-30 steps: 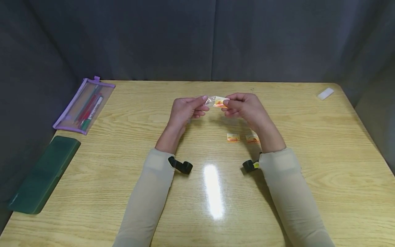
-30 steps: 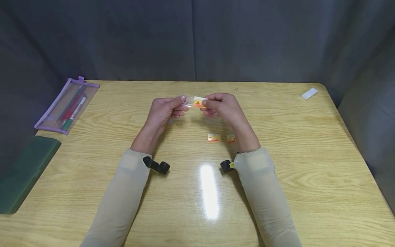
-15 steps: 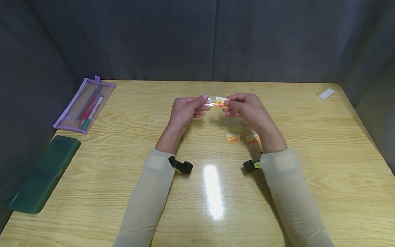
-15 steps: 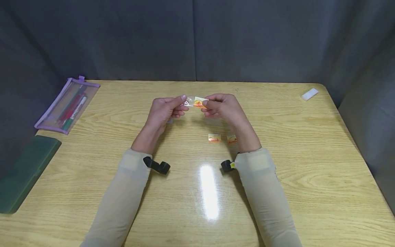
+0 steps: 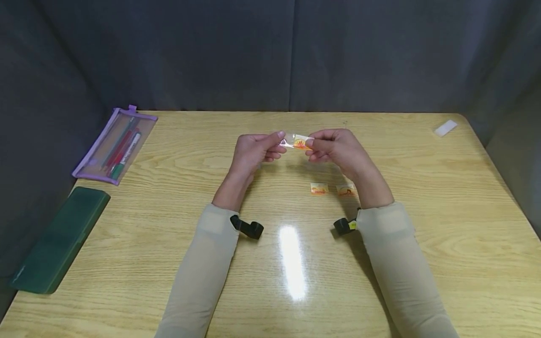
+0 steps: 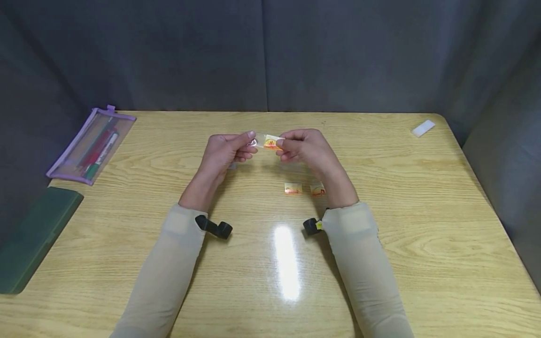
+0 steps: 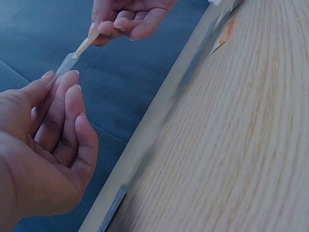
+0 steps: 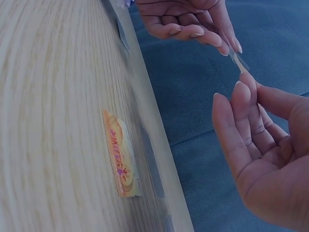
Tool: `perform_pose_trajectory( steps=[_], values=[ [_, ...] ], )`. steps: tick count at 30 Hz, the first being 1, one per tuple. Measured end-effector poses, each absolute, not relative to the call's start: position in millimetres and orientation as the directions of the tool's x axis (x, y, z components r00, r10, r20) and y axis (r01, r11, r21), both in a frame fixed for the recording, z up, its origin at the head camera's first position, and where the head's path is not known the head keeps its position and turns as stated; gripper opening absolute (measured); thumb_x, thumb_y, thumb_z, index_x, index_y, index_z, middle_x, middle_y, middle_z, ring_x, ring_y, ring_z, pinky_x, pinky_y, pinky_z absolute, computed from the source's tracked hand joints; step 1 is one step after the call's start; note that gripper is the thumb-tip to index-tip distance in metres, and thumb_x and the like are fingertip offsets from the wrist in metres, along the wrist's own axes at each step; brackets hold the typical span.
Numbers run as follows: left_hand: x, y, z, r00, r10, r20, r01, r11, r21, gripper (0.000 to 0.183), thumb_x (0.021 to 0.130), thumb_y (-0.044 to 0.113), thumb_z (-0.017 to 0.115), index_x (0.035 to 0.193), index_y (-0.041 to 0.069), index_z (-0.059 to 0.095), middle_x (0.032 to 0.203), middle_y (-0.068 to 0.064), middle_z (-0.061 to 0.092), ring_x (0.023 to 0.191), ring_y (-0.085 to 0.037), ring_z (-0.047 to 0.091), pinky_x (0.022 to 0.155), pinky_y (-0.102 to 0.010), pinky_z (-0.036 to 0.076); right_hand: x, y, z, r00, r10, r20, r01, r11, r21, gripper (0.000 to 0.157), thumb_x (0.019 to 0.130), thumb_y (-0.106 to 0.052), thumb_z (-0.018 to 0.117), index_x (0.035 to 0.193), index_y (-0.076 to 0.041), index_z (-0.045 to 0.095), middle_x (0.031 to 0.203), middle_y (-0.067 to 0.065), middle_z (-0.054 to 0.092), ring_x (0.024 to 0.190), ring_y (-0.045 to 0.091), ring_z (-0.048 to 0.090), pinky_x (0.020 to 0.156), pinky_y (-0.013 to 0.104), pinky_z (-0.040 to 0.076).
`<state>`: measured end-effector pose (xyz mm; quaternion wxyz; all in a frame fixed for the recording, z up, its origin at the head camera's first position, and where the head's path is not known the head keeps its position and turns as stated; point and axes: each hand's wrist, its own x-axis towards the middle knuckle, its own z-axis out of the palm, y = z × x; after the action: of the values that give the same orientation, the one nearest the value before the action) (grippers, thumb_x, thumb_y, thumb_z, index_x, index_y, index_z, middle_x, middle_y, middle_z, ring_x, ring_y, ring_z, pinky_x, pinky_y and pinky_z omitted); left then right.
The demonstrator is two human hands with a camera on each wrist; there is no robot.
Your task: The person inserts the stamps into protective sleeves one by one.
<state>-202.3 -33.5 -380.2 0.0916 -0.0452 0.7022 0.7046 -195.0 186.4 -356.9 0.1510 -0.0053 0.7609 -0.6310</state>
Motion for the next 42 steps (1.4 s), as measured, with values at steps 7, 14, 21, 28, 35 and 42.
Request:
perform_pose_trajectory(
  steps=[7, 14, 21, 28, 35, 42],
  values=[
    [-201.9, -34.1, -379.9, -0.979, 0.074, -0.189, -0.189, 0.009, 0.982, 0.036, 0.09, 0.037, 0.078, 0.098, 0.003, 0.08, 0.075, -0.001, 0.077, 0.063, -0.01, 0.071, 0.063, -0.029, 0.057, -194.9, 187.1, -356.7, -0.954, -0.214, -0.21, 0.166, 0.206, -0.964, 0.025, 0.1, -0.014, 0.064, 0.115, 0.005, 0.065, 0.082, -0.002, 0.073, 0.07, 0.011, 0.07, 0.074, 0.027, 0.062],
    [-201.6, -34.8, -379.0, -0.978, 0.089, -0.187, -0.187, 0.012, 0.982, 0.034, 0.09, 0.037, 0.077, 0.099, 0.005, 0.081, 0.076, -0.001, 0.077, 0.063, -0.009, 0.071, 0.066, -0.031, 0.059, -194.9, 187.8, -356.2, -0.948, -0.218, -0.231, 0.186, 0.207, -0.96, 0.025, 0.099, -0.012, 0.064, 0.116, 0.007, 0.065, 0.082, 0.0, 0.073, 0.07, 0.011, 0.07, 0.076, 0.028, 0.062],
    [-202.1, -35.2, -380.1, -0.976, 0.108, -0.187, -0.185, 0.029, 0.982, 0.035, 0.09, 0.037, 0.078, 0.101, 0.003, 0.08, 0.075, 0.0, 0.077, 0.063, -0.009, 0.071, 0.066, -0.032, 0.059, -194.1, 188.2, -355.1, -0.947, -0.219, -0.235, 0.189, 0.213, -0.959, 0.025, 0.1, -0.011, 0.063, 0.117, 0.007, 0.064, 0.082, -0.001, 0.072, 0.07, 0.01, 0.069, 0.075, 0.028, 0.062],
    [-202.1, -36.2, -382.1, -0.977, 0.113, -0.181, -0.176, 0.048, 0.983, 0.036, 0.09, 0.039, 0.078, 0.095, 0.004, 0.081, 0.072, 0.0, 0.076, 0.063, -0.01, 0.07, 0.068, -0.034, 0.059, -194.8, 189.8, -355.4, -0.957, -0.188, -0.22, 0.184, 0.19, -0.964, 0.026, 0.1, -0.017, 0.065, 0.117, 0.003, 0.067, 0.087, -0.002, 0.07, 0.071, 0.011, 0.068, 0.076, 0.027, 0.062],
    [-201.7, -35.5, -380.4, -0.979, 0.111, -0.173, -0.17, 0.035, 0.985, 0.035, 0.09, 0.038, 0.078, 0.097, 0.003, 0.08, 0.073, -0.001, 0.076, 0.062, -0.01, 0.07, 0.067, -0.033, 0.06, -194.5, 190.5, -354.1, -0.955, -0.188, -0.229, 0.207, 0.128, -0.97, 0.027, 0.1, -0.015, 0.065, 0.119, 0.004, 0.066, 0.09, 0.0, 0.07, 0.071, 0.011, 0.069, 0.077, 0.027, 0.062],
    [-201.0, -34.8, -379.0, -0.98, 0.108, -0.169, -0.165, 0.046, 0.985, 0.036, 0.09, 0.038, 0.078, 0.098, 0.003, 0.08, 0.072, 0.0, 0.075, 0.062, -0.01, 0.07, 0.067, -0.033, 0.06, -194.6, 190.7, -353.8, -0.951, -0.192, -0.242, 0.23, 0.083, -0.97, 0.023, 0.099, -0.013, 0.065, 0.114, 0.004, 0.068, 0.087, 0.001, 0.07, 0.069, 0.011, 0.068, 0.073, 0.025, 0.062]
  ],
)
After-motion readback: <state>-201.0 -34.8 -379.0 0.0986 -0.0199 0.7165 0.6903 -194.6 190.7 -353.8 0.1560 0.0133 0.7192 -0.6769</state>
